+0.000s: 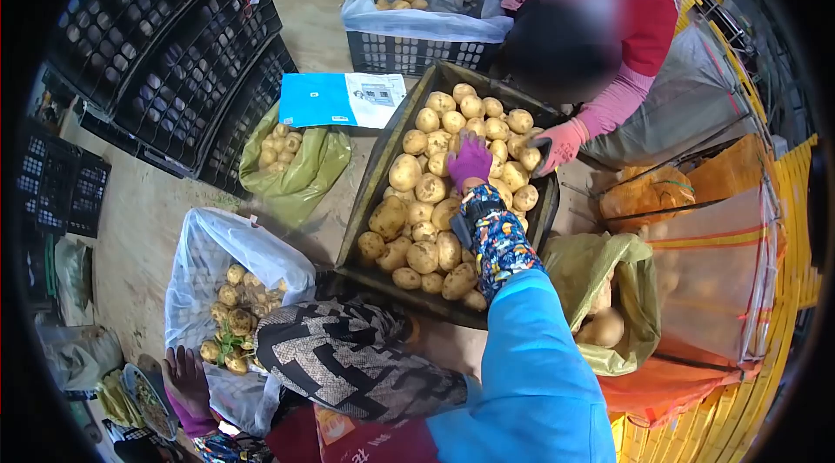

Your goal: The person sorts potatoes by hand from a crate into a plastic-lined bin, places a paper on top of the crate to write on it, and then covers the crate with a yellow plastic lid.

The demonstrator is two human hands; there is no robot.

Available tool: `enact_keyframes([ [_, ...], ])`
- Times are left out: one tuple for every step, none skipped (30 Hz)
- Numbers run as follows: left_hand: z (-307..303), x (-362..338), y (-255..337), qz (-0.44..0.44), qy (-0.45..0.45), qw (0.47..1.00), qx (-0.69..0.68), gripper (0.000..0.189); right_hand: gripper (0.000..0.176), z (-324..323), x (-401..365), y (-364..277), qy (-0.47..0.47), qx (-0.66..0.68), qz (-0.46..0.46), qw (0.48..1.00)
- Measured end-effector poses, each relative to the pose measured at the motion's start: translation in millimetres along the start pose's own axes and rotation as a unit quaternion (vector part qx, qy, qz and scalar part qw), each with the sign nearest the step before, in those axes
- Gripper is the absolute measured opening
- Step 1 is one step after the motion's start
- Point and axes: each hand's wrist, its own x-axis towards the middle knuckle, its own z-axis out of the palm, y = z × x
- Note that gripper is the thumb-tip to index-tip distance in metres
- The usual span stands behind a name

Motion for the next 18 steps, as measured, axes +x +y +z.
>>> enact_keyframes([
  [-5, 1, -4, 0.01, -0.01, 1.0, 0.017, 0.045, 0.06, 7, 5, 1, -0.033, -0.014, -0.005, 0.999],
  [-10, 2, -7, 0.021, -0.019, 0.999, 0.035, 0.045, 0.058, 19, 5, 2, 0.028, -0.021, -0.028, 0.999],
  [-15, 2, -9, 0.017, -0.014, 0.999, 0.037, 0.045, 0.058, 27, 9, 6, 0.005, -0.033, -0.022, 0.999],
  [-11, 0, -9, 0.005, -0.012, 1.0, 0.028, 0.045, 0.058, 27, 17, 5, -0.017, -0.046, -0.016, 0.999],
  [-7, -3, -8, -0.007, -0.009, 1.0, 0.018, 0.045, 0.058, 26, 22, 5, -0.039, -0.059, -0.01, 0.997],
  [-2, -4, -6, -0.027, -0.009, 1.0, -0.006, 0.046, 0.06, 25, 24, 6, -0.053, -0.069, -0.007, 0.996],
  [8, -4, -4, -0.046, -0.01, 0.998, -0.032, 0.046, 0.06, 21, 24, 7, -0.07, -0.07, -0.001, 0.995],
  [21, -4, -3, -0.053, 0.006, 0.998, -0.037, 0.047, 0.06, 9, 22, 3, -0.085, -0.071, 0.002, 0.994],
  [33, -7, -4, -0.058, 0.024, 0.997, -0.044, 0.047, 0.06, -4, 23, -4, -0.1, -0.071, 0.003, 0.992],
  [37, -10, -6, -0.063, 0.046, 0.996, -0.05, 0.048, 0.06, -18, 22, -8, -0.123, -0.065, 0.001, 0.99],
  [32, -11, -10, -0.065, 0.045, 0.996, -0.048, 0.049, 0.06, -11, 28, -2, -0.084, -0.064, -0.004, 0.994],
  [23, -10, -17, -0.066, 0.043, 0.996, -0.046, 0.049, 0.061, 0, 37, 6, -0.044, -0.061, -0.009, 0.997],
  [15, -7, -22, -0.066, 0.038, 0.996, -0.043, 0.05, 0.061, 7, 47, 8, -0.003, -0.057, -0.011, 0.998],
  [3, -5, -26, -0.074, 0.024, 0.996, -0.039, 0.051, 0.062, -6, 51, 2, 0.072, -0.091, -0.037, 0.993],
  [-11, -4, -29, -0.084, 0.011, 0.996, -0.033, 0.051, 0.063, 1, 60, 4, 0.063, -0.068, -0.02, 0.995],
  [-13, -4, -31, -0.094, -0.002, 0.995, -0.028, 0.051, 0.063, 8, 75, 9, 0.055, -0.044, -0.003, 0.998],
  [-13, -2, -34, -0.097, 0.026, 0.995, -0.022, 0.051, 0.063, 15, 90, 14, 0.048, -0.02, 0.014, 0.999],
  [-7, -2, -36, -0.1, 0.053, 0.993, -0.016, 0.051, 0.061, 9, 102, 12, 0.002, -0.044, 0.028, 0.999],
])
